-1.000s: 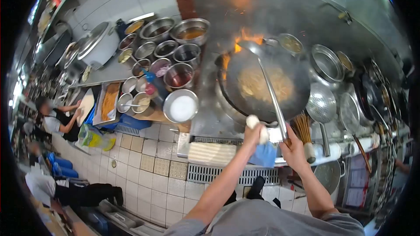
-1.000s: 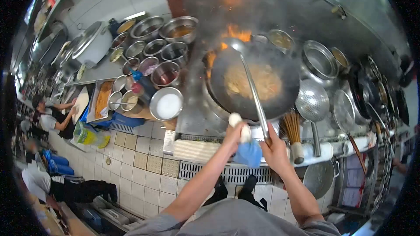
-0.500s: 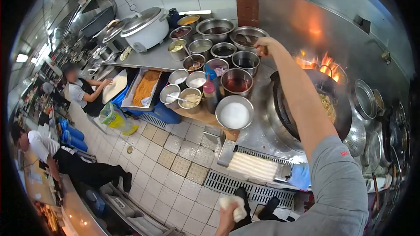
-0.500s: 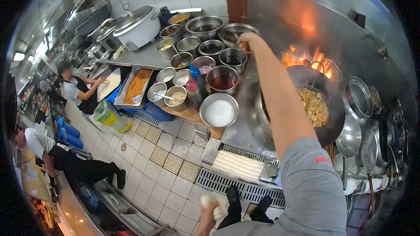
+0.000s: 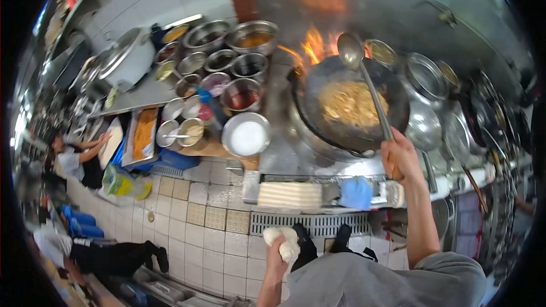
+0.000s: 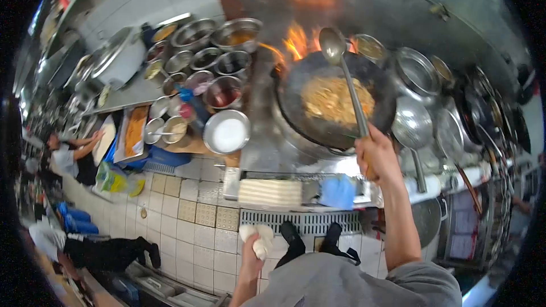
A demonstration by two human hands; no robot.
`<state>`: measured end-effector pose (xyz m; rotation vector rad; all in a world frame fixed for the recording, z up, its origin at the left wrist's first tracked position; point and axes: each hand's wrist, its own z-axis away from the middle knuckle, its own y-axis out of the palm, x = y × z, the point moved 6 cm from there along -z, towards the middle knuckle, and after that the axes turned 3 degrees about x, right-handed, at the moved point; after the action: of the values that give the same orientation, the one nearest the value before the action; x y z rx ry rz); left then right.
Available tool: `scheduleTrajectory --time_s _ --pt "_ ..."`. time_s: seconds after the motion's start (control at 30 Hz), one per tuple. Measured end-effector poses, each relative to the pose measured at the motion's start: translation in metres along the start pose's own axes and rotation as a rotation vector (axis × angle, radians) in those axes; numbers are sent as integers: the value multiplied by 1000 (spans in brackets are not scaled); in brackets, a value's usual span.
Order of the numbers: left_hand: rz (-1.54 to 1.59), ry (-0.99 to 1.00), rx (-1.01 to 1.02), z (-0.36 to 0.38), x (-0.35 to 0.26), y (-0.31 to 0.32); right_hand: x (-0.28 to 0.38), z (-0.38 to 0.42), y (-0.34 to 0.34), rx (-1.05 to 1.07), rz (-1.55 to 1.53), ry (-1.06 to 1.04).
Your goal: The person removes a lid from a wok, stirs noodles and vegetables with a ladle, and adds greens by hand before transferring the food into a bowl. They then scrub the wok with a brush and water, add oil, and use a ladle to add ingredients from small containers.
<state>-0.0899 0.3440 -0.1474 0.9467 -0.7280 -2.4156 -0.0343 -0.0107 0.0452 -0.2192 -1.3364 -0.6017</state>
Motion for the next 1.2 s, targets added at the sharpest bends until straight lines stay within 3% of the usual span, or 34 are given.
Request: scheduleTrajectory --time_s 0.03,0.07,0.13,0.17,0.2,0.3,0.4,0.53,0.57,0.67,0.73,0.8,0.87,1.0,1.07,1.17,1.2 --pt "-82 -19 9 -7 3 10 5 21 -14 -18 247 21" --pt "-164 -31 19 -14 4 19 3 26 -38 -46 244 26" --pt "-227 -89 73 -26 15 30 -19 31 -88 -141 -219 215" --pt "-272 -122 119 -30 24 38 -24 30 -87 -139 243 104" --pt "-282 -132 121 -31 31 43 -46 18 -93 -102 244 -40" --pt "-354 -90 157 -29 48 64 -48 -4 -115 -159 258 -26" --pt "-369 -155 209 -25 67 81 -43 -32 -117 -84 237 -37" --pt "-404 -125 237 -19 80 102 -42 -37 -85 144 273 191" --pt "-412 -127 237 -20 82 105 -47 -34 -82 211 306 155" --pt "-412 -100 200 -28 87 109 -49 -7 -98 248 704 53" --pt "-405 -153 237 -33 84 116 -62 1 -143 290 1037 -501" --pt "-400 -127 251 -37 77 129 -45 19 -192 170 1562 -314" --pt "-367 -131 254 -49 71 141 -14 46 -219 25 1815 -431" --pt "-382 -92 292 -95 61 174 -13 95 -242 -53 1788 -314" --pt "-402 -96 294 -121 60 197 -31 119 -245 -9 1127 -185" --pt "-433 -142 335 -164 64 220 -58 136 -237 -34 709 -30" --pt "-479 -139 339 -177 67 225 -55 140 -230 -39 707 -28"
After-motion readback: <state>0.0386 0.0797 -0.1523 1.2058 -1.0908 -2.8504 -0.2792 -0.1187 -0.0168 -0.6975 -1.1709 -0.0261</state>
